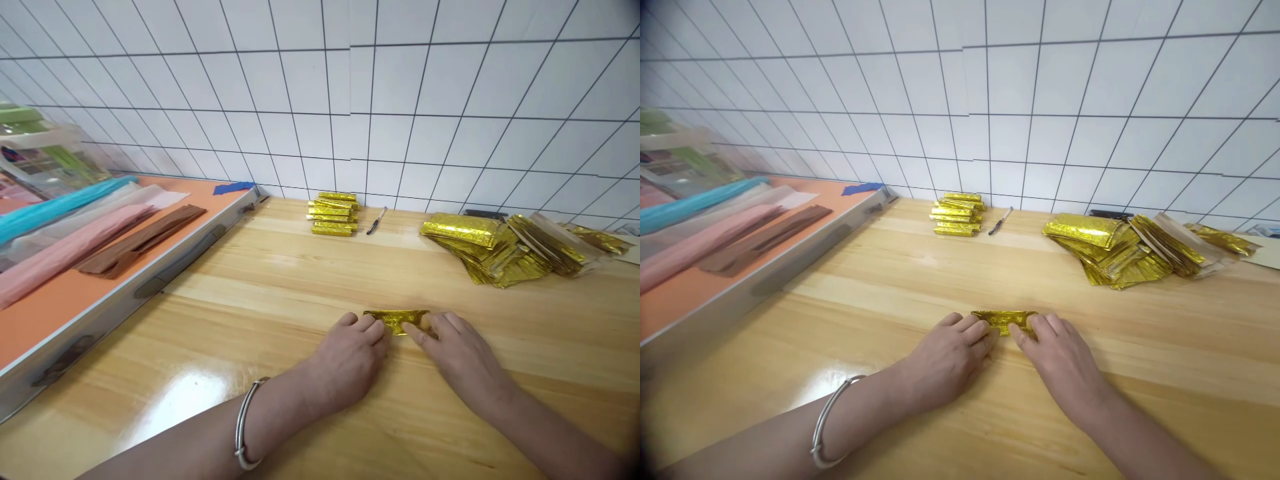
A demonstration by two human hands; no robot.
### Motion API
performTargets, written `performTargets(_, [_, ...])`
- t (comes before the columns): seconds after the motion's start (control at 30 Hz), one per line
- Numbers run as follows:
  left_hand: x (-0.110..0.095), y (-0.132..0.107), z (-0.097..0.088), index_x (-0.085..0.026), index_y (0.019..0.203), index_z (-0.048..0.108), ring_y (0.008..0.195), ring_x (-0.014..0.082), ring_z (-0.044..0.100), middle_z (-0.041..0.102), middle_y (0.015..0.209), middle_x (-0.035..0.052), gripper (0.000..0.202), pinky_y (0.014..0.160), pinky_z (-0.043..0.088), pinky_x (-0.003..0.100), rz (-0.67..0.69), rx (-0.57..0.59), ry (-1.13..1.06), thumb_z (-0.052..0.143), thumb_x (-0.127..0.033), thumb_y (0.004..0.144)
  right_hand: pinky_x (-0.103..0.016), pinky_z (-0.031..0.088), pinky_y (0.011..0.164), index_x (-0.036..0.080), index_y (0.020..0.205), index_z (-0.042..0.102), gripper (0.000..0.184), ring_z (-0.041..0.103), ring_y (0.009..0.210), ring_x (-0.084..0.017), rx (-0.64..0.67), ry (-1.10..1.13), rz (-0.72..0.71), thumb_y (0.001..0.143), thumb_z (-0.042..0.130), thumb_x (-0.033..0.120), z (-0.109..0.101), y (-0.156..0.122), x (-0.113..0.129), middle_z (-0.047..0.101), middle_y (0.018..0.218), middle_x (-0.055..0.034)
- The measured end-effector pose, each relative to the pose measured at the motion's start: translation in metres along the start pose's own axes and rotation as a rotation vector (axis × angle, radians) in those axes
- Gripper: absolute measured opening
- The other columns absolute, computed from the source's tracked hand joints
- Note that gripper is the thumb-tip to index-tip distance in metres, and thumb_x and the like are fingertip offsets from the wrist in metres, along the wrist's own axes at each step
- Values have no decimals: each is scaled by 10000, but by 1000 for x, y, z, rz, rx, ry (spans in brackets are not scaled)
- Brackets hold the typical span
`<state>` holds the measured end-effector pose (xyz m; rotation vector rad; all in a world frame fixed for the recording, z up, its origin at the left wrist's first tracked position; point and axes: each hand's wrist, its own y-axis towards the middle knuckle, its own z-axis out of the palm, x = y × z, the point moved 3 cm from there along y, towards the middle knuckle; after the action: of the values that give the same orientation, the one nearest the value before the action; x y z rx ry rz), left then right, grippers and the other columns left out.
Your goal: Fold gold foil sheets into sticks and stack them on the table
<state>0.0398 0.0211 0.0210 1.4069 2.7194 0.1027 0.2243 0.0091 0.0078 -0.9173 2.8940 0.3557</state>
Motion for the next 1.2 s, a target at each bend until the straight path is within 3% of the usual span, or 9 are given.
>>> performTargets(0.13, [-2, 0, 2, -173, 1045, 573, 962, 209, 489, 568, 1020, 73, 226, 795, 391, 355, -2, -17, -12, 398, -249, 924, -353, 397, 726, 259, 1240, 510, 433, 501, 886, -230, 65, -11, -100, 828, 548, 129, -4, 5, 7, 596, 977, -59])
performTargets(0.3, [-4, -6, 6, -163, 1091, 566, 996, 226, 503, 572, 1092, 96, 259, 827, 404, 361, 13, -14, 18, 403, -272, 922, -368, 409, 721, 235, 1269, 489, 463, 514, 929, -238, 51, -42, -149, 827, 532, 105, -5, 0, 1, 621, 1036, -63])
performTargets(0.43, [-4, -19, 5, -147, 1221, 499, 1095, 237, 489, 528, 1250, 99, 377, 893, 393, 370, -33, 0, -33, 404, -349, 917, -395, 426, 762, 196, 1288, 478, 472, 512, 1009, -256, 6, -50, -189, 834, 496, 71, -4, -15, -14, 605, 1187, -71])
performTargets(0.63, [-1, -31, 1, -199, 1368, 341, 1251, 201, 402, 439, 1387, 49, 484, 1005, 309, 361, -27, -40, -130, 390, -388, 925, -384, 449, 814, 169, 1262, 510, 401, 535, 1021, -213, -108, 10, -343, 880, 435, 71, -4, -30, -24, 604, 1221, -72])
performTargets(0.77, [5, -30, -1, -265, 1342, 373, 1215, 186, 444, 491, 1346, 13, 438, 1046, 243, 390, -2, -54, -142, 414, -381, 922, -387, 468, 827, 181, 1165, 587, 350, 556, 968, -203, -149, 62, -321, 867, 447, 63, -5, -28, -23, 639, 1160, -61])
performTargets(0.87, [8, -28, 0, -254, 1311, 413, 1198, 183, 461, 514, 1322, 29, 400, 1052, 223, 394, 22, -75, -111, 414, -360, 926, -388, 462, 888, 173, 1073, 628, 289, 561, 991, -197, -167, 172, -249, 863, 456, 73, -6, -26, -21, 660, 1097, -64])
performTargets(1.0, [12, -18, 2, -197, 1149, 542, 1132, 197, 500, 586, 1203, 77, 287, 969, 305, 375, 13, -132, -49, 414, -322, 925, -391, 437, 954, 205, 1044, 635, 289, 567, 1032, -180, -160, 356, -184, 848, 467, 76, -10, -27, -14, 664, 1080, -59])
performTargets(1.2, [19, 5, 4, -172, 917, 582, 931, 195, 559, 633, 946, 67, 206, 822, 389, 330, -66, -123, -63, 432, -313, 907, -337, 466, 887, 217, 1061, 615, 323, 597, 958, -154, -76, 648, -295, 808, 493, 58, -23, -23, 12, 676, 1031, -53])
